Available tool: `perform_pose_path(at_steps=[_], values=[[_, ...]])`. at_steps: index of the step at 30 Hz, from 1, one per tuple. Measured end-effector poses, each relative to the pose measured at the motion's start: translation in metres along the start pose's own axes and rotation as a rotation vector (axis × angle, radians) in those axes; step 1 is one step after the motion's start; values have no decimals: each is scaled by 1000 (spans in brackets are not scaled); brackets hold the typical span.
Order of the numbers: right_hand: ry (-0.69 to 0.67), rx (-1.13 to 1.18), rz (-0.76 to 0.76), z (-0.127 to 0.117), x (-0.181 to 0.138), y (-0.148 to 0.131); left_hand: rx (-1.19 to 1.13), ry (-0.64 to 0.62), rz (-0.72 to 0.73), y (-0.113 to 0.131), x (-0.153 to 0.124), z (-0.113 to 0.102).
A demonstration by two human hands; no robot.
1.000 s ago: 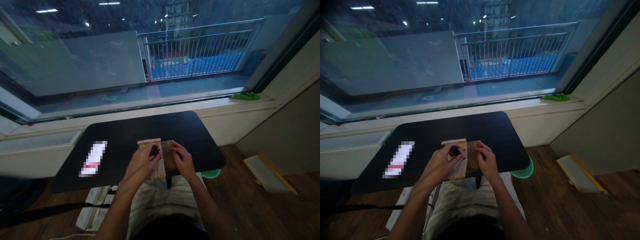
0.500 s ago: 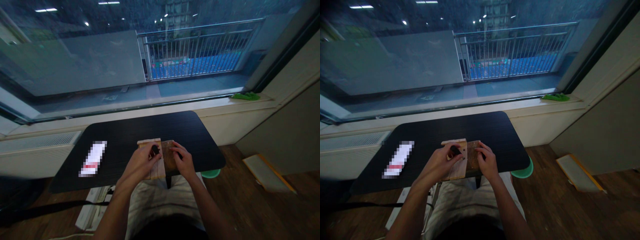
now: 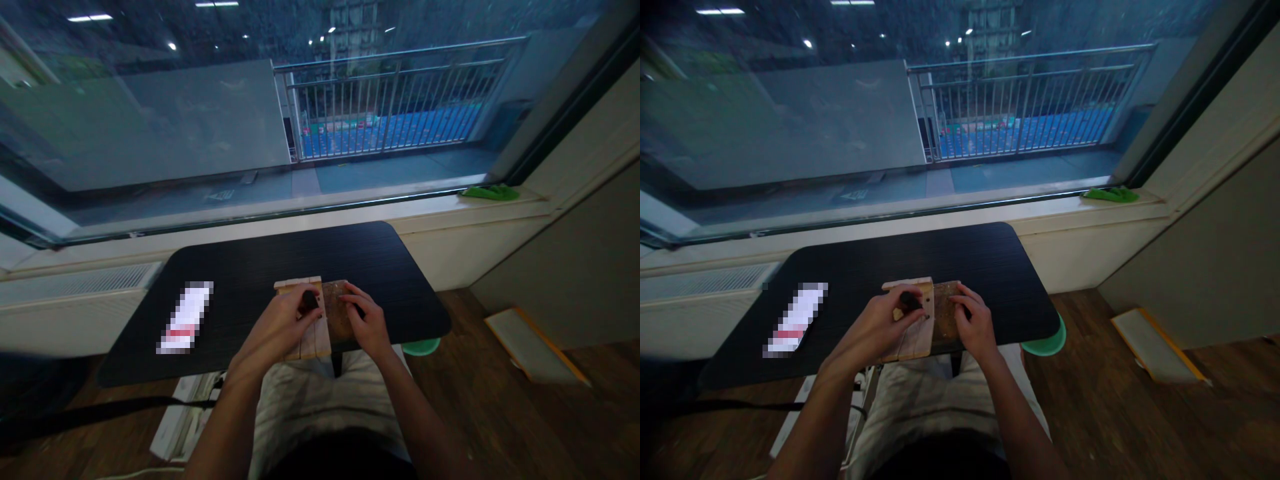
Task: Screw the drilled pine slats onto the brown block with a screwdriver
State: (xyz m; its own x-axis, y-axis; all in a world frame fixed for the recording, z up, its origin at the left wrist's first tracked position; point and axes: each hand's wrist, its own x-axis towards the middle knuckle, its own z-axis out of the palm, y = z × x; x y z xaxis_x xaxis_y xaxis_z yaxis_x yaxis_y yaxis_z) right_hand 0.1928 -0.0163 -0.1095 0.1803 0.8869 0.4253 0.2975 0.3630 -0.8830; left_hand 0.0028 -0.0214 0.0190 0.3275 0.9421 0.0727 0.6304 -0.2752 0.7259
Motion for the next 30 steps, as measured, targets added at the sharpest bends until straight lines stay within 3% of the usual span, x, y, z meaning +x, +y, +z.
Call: perform_pose_path(at_steps=[9,16,30], values=[[-2,-4,-13,0,1,-1,20,-26,24,3,-1,-1],[-12,14,-9,0,1,0,230,-28,-109,4,-2,0],[1,19,-27,1,1,0,331,-89,-156,3,1,-2]])
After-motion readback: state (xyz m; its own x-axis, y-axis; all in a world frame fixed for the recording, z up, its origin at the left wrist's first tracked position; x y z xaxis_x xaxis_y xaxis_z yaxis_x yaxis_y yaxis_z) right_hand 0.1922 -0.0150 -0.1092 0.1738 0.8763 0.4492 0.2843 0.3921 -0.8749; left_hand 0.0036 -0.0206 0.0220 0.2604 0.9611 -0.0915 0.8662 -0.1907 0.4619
